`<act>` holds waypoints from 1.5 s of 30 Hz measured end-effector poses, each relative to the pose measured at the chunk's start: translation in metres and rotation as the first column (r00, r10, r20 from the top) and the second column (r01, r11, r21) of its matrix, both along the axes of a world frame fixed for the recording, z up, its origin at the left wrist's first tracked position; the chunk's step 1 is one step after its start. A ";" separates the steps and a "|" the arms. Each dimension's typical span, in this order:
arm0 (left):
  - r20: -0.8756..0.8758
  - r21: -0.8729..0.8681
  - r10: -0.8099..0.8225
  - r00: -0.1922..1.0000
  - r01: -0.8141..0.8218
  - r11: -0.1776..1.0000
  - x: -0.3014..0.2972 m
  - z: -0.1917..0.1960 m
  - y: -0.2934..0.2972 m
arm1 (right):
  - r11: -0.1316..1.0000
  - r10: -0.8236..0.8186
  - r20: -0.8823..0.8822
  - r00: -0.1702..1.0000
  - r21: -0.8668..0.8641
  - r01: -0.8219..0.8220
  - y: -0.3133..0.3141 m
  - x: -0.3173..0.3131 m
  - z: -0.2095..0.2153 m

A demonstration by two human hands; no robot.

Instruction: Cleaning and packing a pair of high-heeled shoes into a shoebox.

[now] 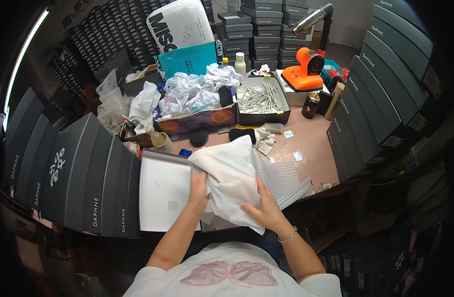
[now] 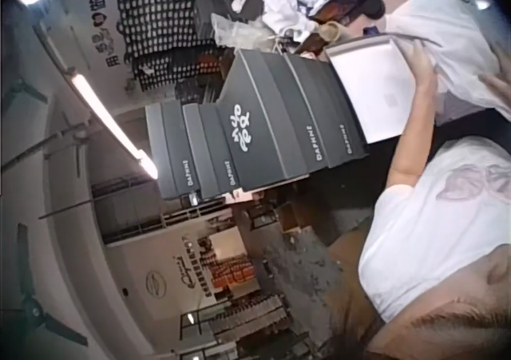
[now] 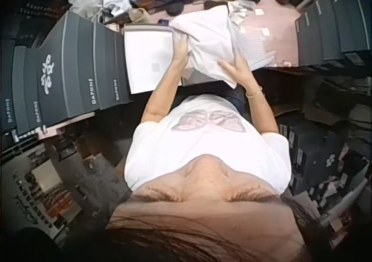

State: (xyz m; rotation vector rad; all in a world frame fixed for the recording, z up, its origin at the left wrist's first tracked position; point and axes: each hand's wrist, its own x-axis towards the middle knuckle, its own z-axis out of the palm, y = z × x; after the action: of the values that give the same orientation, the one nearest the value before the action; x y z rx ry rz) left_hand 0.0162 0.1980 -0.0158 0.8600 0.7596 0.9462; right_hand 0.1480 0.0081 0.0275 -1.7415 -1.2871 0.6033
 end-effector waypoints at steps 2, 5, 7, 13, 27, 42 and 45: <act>0.008 -0.034 -0.143 0.990 0.143 0.989 0.021 -0.057 -0.021 | 0.994 -0.006 0.037 0.999 -0.110 0.010 0.018 0.008 -0.042; -0.315 0.059 -0.212 0.925 0.242 0.968 0.036 -0.079 -0.070 | 0.980 -0.143 0.034 0.989 -0.137 0.146 0.032 0.014 -0.113; -0.407 0.063 -0.301 0.863 0.355 0.933 0.030 -0.065 -0.093 | 0.986 -0.108 0.066 0.992 -0.118 0.116 0.030 0.007 -0.112; 0.086 -0.503 -0.143 0.986 0.167 0.848 0.060 -0.092 -0.054 | 0.978 0.068 0.401 0.913 -0.206 0.018 0.008 -0.020 -0.082; -0.937 0.348 0.087 0.339 0.876 0.334 0.007 -0.046 -0.052 | 0.947 -0.295 0.265 0.918 -0.048 0.318 -0.042 0.100 -0.195; -0.953 0.297 0.049 0.298 0.901 0.317 -0.075 -0.036 -0.094 | 0.911 0.411 0.415 0.812 -0.220 -0.349 0.153 -0.008 -0.007; -0.911 0.412 0.136 0.389 0.859 0.305 -0.075 -0.053 -0.095 | 0.824 0.566 0.154 0.810 -0.097 -0.558 0.196 -0.096 0.039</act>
State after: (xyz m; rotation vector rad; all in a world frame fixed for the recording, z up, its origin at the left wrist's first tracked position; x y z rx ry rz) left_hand -0.0590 0.1028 -0.0690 2.5846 0.6726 0.1892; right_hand 0.0516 0.2041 0.0669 -1.4589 -1.9603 0.8279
